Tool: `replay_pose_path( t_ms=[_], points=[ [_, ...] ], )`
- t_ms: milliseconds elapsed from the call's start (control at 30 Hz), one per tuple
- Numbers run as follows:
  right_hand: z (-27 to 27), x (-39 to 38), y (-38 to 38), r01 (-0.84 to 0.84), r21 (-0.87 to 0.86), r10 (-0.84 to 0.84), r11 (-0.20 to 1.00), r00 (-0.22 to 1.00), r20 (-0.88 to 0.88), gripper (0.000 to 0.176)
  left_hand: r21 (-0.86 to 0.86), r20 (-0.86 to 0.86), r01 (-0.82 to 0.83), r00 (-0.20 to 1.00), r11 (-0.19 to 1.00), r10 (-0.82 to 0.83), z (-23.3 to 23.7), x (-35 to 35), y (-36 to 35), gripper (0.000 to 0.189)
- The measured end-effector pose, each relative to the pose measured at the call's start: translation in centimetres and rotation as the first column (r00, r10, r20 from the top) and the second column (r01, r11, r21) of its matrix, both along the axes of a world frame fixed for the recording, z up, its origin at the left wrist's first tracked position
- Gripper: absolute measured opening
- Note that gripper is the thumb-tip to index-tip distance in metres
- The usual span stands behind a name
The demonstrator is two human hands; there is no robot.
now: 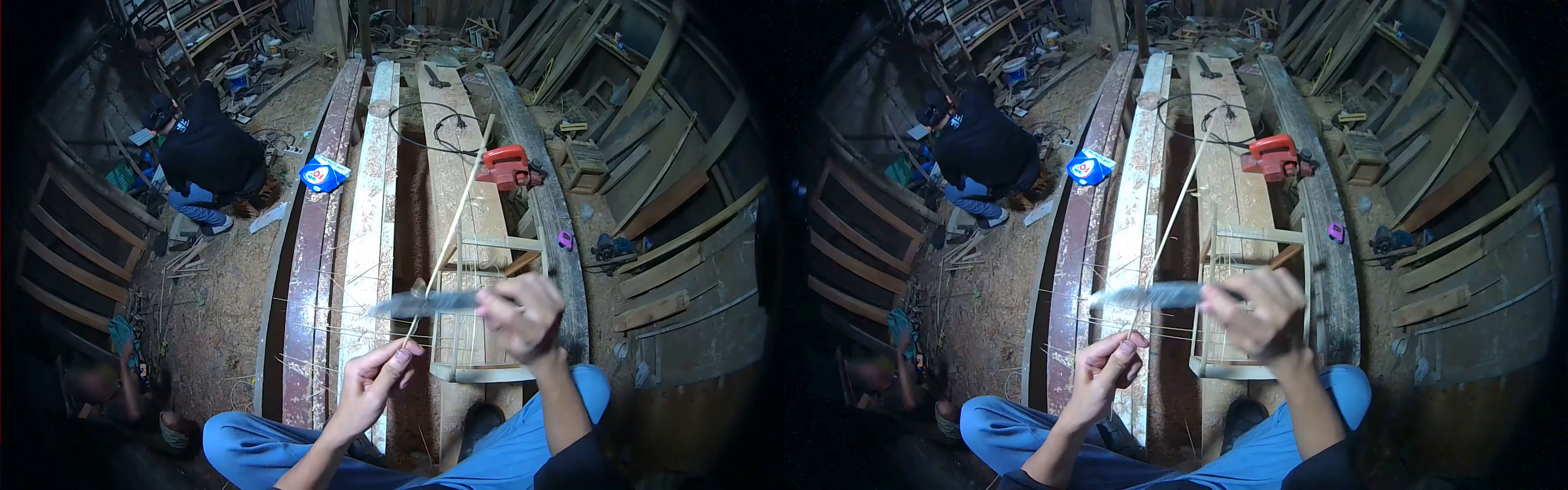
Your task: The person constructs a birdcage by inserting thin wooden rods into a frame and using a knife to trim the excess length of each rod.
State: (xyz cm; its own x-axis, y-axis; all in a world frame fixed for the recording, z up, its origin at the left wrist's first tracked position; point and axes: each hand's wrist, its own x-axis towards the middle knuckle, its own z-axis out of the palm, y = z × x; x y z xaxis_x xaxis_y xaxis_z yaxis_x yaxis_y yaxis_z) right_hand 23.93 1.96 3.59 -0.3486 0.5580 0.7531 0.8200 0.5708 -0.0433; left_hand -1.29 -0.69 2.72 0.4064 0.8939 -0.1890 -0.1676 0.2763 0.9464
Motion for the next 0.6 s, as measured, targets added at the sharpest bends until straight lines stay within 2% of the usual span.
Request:
replay_pose_path(
  t_ms=[67,133,300,433,533,600],
  points=[
    [0.2,1.7,0.4,0.060,0.029,-0.059,0.998,0.997,-0.054,0.017,-0.006,-0.005,-0.006,1.000,1.000,0.006,0.0,-0.5,0.1,0.030],
    [0.5,2.6,0.7,0.202,0.049,-0.190,0.978,0.964,-0.184,0.015,-0.027,-0.022,0.001,1.000,1.000,-0.002,0.3,-0.4,0.1,0.029],
    [1.4,1.2,-0.2,0.143,0.053,-0.132,0.988,0.976,-0.175,0.014,-0.052,0.004,-0.041,0.999,0.998,0.042,-0.8,0.0,0.0,0.032],
    [1.0,0.3,-0.8,0.114,0.041,-0.103,0.993,0.969,-0.223,0.022,-0.027,0.024,-0.094,0.995,0.995,0.095,-0.7,0.2,-0.1,0.035],
    [0.8,-0.9,-1.1,0.012,0.030,-0.007,0.999,0.990,-0.142,0.025,-0.035,0.057,-0.084,0.995,0.996,0.086,-1.5,0.4,0.2,0.034],
    [0.1,-2.2,-1.5,-0.030,-0.003,0.030,1.000,0.992,-0.123,0.026,0.064,0.093,-0.216,0.973,0.974,0.210,-2.2,1.2,0.2,0.028]
  ],
)
